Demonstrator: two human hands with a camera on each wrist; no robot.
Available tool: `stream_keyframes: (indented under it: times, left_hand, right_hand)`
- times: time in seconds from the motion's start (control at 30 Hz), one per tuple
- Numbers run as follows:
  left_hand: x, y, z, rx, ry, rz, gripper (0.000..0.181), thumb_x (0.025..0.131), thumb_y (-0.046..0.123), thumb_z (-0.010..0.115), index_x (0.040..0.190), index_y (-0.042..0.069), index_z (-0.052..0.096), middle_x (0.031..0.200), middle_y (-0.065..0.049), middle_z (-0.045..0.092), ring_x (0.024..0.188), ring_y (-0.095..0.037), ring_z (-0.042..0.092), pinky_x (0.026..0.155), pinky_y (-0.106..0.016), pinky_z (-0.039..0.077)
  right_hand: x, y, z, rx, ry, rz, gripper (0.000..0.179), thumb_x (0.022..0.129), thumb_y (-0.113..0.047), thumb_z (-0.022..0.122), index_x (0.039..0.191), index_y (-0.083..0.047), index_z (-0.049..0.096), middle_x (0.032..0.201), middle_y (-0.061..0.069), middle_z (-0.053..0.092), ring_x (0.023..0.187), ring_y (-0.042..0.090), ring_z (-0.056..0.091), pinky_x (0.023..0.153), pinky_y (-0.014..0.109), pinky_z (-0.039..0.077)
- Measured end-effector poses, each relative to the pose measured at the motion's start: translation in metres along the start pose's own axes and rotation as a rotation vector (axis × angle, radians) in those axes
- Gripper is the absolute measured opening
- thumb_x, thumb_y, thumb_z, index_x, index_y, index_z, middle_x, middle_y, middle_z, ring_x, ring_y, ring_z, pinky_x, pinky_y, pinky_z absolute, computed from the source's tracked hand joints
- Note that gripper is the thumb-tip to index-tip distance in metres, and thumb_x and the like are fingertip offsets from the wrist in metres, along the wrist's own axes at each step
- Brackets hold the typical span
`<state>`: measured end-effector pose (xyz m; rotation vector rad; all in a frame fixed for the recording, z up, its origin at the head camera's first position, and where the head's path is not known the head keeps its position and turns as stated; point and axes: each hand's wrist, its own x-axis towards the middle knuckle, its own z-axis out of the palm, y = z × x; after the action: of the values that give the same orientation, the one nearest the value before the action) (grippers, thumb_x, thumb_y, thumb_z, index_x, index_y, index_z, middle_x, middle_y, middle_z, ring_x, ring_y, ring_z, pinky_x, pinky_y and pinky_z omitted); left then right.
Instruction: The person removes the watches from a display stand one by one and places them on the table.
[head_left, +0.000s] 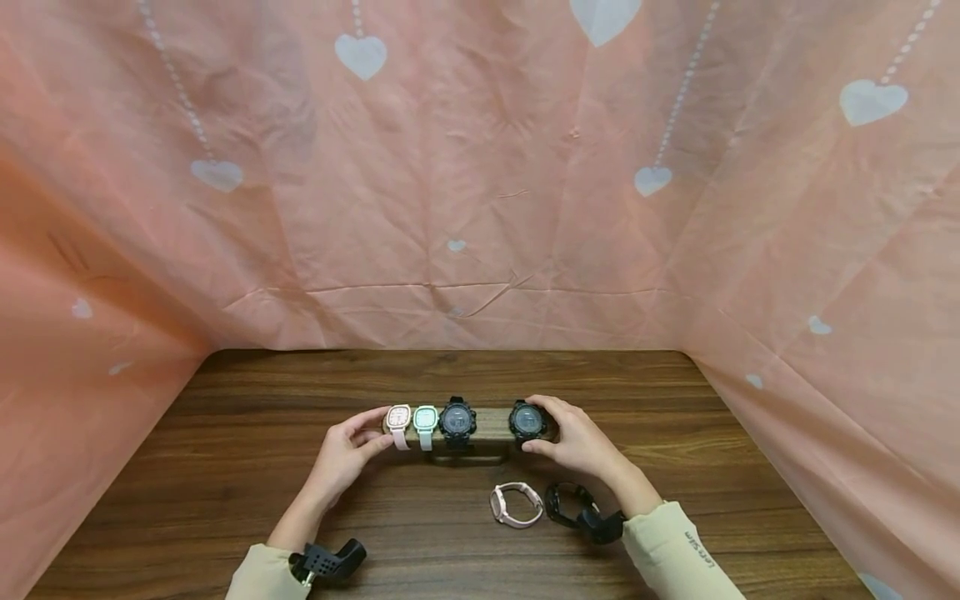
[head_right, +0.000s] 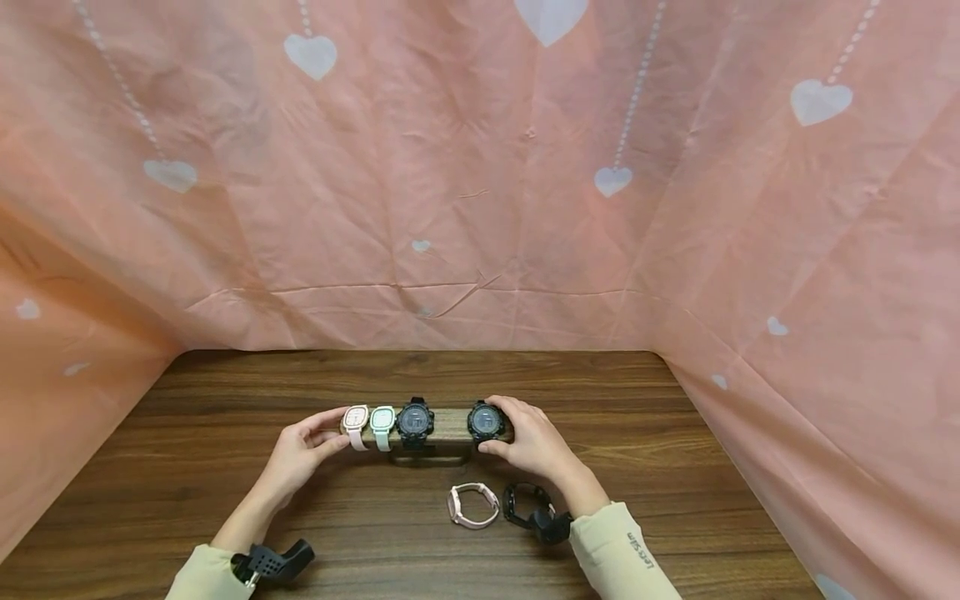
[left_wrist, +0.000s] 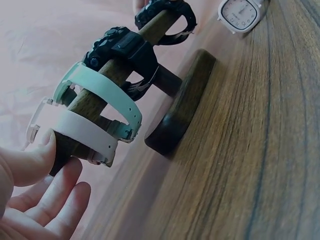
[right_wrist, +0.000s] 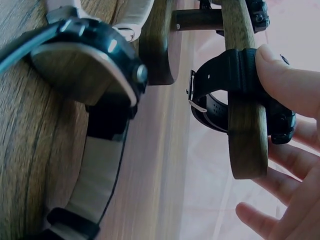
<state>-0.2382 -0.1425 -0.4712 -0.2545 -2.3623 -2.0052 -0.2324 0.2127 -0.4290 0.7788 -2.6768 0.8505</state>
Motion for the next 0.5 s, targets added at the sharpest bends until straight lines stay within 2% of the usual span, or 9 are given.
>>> stream_keyframes:
  times: [0.3, 0.5]
  left_hand:
    - [0.0022, 0.0001, -0.0021, 0.032, -0.014, -0.014, 0.043, 0.077, 0.005, 0.074, 0.119, 0.007, 0.062, 0.098, -0.012, 0.067, 0.081, -0.017, 0.064, 0.066, -0.028, 0.051]
    - [0.0035, 0.0011, -0.0027, 0.03, -0.03, 0.0, 0.044, 0.078, 0.004, 0.073, 0.12, 0.006, 0.061, 0.098, -0.013, 0.066, 0.081, -0.016, 0.064, 0.065, -0.024, 0.05]
  right_hand:
    - [-0.0033, 0.0035, -0.0038, 0.038, -0.027, 0.037, 0.062, 0.073, -0.021, 0.081, 0.125, -0.004, 0.052, 0.118, 0.009, 0.059, 0.093, 0.017, 0.057, 0.08, 0.038, 0.047]
    - [-0.0039, 0.0069, -0.0043, 0.07, -0.026, 0.02, 0.063, 0.072, -0.02, 0.081, 0.126, -0.004, 0.051, 0.119, 0.009, 0.058, 0.101, 0.02, 0.056, 0.084, 0.041, 0.045]
